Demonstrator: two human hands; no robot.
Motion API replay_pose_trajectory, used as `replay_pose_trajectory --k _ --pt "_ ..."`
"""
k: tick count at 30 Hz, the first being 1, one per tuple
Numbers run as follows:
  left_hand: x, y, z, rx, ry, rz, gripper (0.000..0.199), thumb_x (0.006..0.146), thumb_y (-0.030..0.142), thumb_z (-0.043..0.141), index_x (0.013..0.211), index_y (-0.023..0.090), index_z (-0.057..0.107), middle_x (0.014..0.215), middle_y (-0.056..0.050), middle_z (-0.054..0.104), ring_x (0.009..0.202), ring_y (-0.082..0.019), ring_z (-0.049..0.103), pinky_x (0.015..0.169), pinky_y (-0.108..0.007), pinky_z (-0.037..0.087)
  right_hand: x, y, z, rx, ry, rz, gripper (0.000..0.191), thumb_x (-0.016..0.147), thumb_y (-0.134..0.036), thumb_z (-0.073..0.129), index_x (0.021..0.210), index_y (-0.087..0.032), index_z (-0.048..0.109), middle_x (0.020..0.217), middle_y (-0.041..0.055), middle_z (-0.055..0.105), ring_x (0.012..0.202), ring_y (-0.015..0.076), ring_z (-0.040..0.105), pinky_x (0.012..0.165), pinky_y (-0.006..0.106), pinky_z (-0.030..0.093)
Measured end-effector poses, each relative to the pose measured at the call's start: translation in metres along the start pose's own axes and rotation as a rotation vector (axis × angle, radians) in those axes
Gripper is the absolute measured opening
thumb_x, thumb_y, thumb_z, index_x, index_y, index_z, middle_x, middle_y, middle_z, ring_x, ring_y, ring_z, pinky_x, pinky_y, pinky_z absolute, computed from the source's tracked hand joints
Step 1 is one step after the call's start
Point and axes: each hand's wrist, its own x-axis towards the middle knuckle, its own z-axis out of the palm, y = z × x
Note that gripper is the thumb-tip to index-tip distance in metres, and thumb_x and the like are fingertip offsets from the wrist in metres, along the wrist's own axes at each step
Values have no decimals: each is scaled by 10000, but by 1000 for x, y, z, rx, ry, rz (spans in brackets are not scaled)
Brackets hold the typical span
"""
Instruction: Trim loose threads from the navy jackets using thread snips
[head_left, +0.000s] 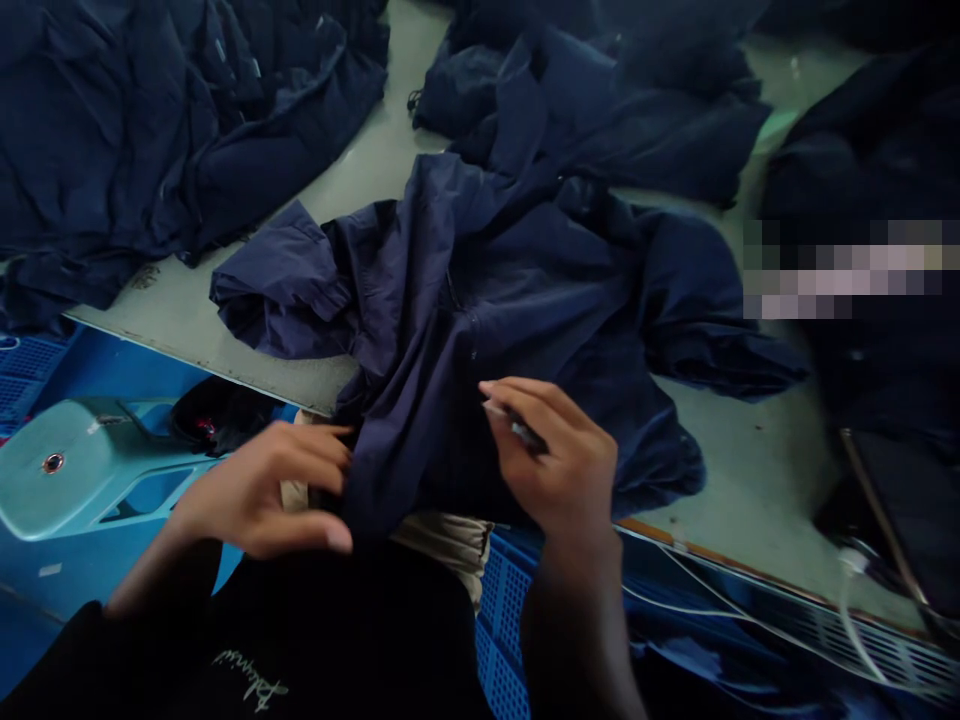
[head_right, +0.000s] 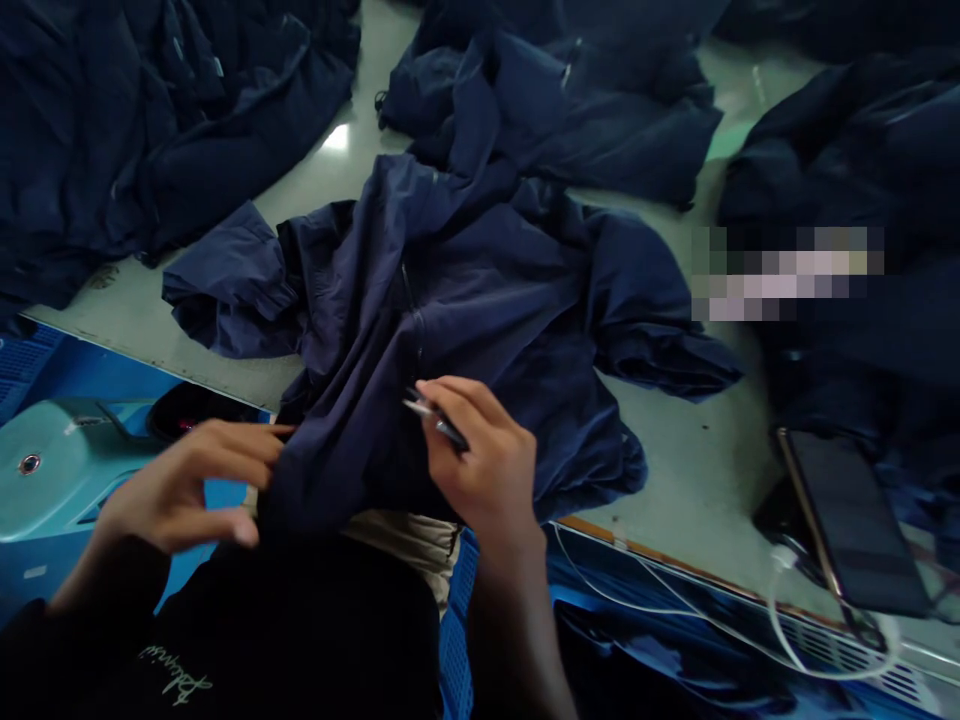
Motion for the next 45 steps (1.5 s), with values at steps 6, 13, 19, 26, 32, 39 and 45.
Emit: replay_pose_trajectory --k 6,13,19,26,32,39,45 --pt "30 -28 -4 27 433 16 166 1027 250 589 1027 213 751 1189 -94 779 1200 -253 726 1064 -470 603 15 41 -7 -326 -56 105 329 1001 -261 623 1302 -278 754 1409 70 727 1187 291 753 1008 457 634" --pt "51 -77 2 512 439 -358 739 929 556 718 1529 201 476 1625 -204 459 1538 -376 430 1269 -620 380 -12 82 -22 -705 -154 327 474 998 -388 573 1451 -285 669 1508 60 662 981 319 785 687 425 616" --pt "25 -98 -24 733 495 -470 727 857 623 773 1480 317 555 1607 -135 516 1541 -443 415 1298 -760 169 -23 105 -52 -696 -153 310 427 1026 -424 577 1432 -330 671 1490 15 679 1070 308 777 706 386 565" --pt "6 -105 -35 639 777 -303 254 941 389 744 1152 250 722 1227 -99 740 1199 -300 694 1093 -520 552 -13 123 -63 -578 -97 132 351 954 -328 723 1304 -326 745 1389 40 745 1102 329 783 719 386 593" --pt "0 -108 -41 599 1000 -337 132 944 319 726 1016 214 689 987 -60 694 904 -206 697 859 -389 601 -13 112 -55 -533 -74 93 279 941 -269 710 1211 -292 775 1353 57 762 1102 335 784 804 406 639" --pt "33 -83 -22 612 805 -99 56 971 205 638 961 201 693 965 -58 747 947 -194 707 899 -357 586 -1 82 -45 -463 39 -17 156 992 -296 663 1048 -219 786 1096 79 827 967 274 803 828 393 626" --pt "63 -62 -24 267 788 -114 183 1039 236 553 1076 198 728 1072 -54 782 1015 -168 742 944 -322 597 28 72 -48 -424 -23 -33 211 1035 -328 598 1124 -237 765 1071 88 831 962 272 797 870 390 616"
